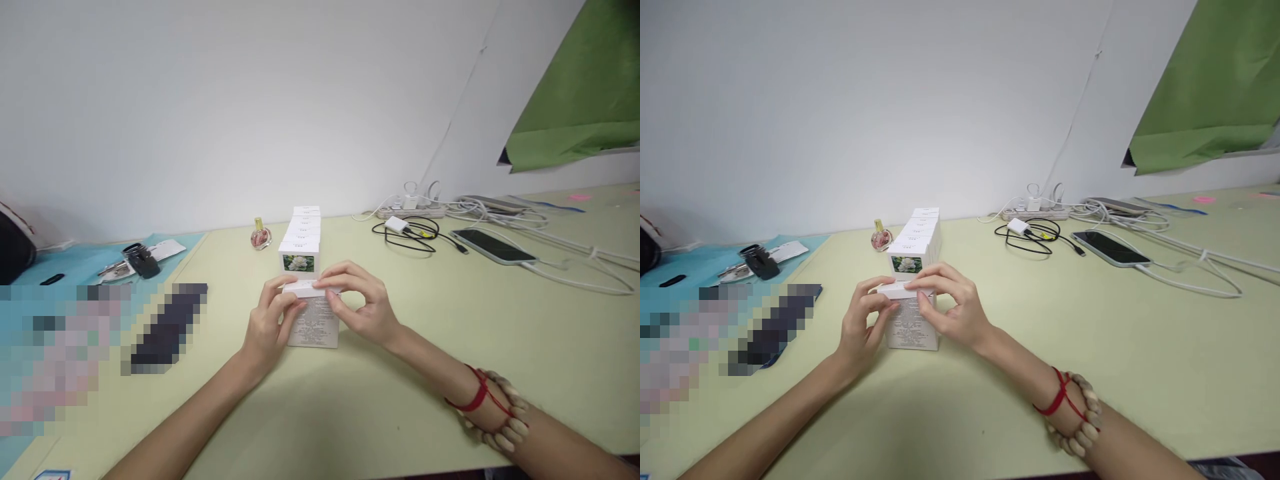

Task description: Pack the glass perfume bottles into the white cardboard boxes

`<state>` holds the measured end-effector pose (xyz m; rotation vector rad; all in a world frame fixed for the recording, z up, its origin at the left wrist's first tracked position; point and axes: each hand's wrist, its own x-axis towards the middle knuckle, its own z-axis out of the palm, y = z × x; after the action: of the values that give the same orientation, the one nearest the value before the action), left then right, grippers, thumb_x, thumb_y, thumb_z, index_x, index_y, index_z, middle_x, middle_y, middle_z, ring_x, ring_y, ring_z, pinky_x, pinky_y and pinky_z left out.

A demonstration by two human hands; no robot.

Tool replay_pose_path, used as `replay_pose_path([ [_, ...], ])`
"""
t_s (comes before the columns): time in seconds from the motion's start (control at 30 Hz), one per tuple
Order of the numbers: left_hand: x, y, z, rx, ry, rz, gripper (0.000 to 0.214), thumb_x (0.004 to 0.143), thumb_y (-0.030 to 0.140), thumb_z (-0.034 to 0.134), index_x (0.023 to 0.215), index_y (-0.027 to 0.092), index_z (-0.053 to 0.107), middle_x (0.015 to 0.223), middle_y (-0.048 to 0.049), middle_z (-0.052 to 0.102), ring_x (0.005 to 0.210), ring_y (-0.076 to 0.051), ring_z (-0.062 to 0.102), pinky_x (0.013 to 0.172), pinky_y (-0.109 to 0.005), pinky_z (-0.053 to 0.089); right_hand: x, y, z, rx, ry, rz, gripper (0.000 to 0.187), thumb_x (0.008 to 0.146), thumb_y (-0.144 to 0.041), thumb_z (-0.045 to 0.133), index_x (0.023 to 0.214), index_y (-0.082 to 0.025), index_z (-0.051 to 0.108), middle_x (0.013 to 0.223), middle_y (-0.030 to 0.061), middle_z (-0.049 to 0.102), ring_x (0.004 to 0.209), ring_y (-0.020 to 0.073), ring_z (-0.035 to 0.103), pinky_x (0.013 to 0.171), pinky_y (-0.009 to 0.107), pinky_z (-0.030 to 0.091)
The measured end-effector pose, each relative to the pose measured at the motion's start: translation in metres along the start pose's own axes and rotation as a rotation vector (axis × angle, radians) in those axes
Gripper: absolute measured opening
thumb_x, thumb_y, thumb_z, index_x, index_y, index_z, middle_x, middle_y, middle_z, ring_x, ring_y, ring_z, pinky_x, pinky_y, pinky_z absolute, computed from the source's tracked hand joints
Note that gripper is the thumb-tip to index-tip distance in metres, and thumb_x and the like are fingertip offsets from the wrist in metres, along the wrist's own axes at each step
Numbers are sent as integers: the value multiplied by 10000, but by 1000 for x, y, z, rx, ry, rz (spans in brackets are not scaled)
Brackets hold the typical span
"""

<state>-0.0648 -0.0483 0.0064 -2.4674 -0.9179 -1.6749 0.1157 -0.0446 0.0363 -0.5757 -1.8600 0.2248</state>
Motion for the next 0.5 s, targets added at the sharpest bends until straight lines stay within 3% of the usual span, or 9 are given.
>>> replay_pose_path([
  [0.5,-1,3,0,135,-14,12,234,797,173,549,1001,224,447,1134,-77,489,1004,-140,554,666,-216,534,0,-1,2,-12,26,26,217,790,-137,505,930,-214,652,875,47,581,789,126,569,587,227,517],
])
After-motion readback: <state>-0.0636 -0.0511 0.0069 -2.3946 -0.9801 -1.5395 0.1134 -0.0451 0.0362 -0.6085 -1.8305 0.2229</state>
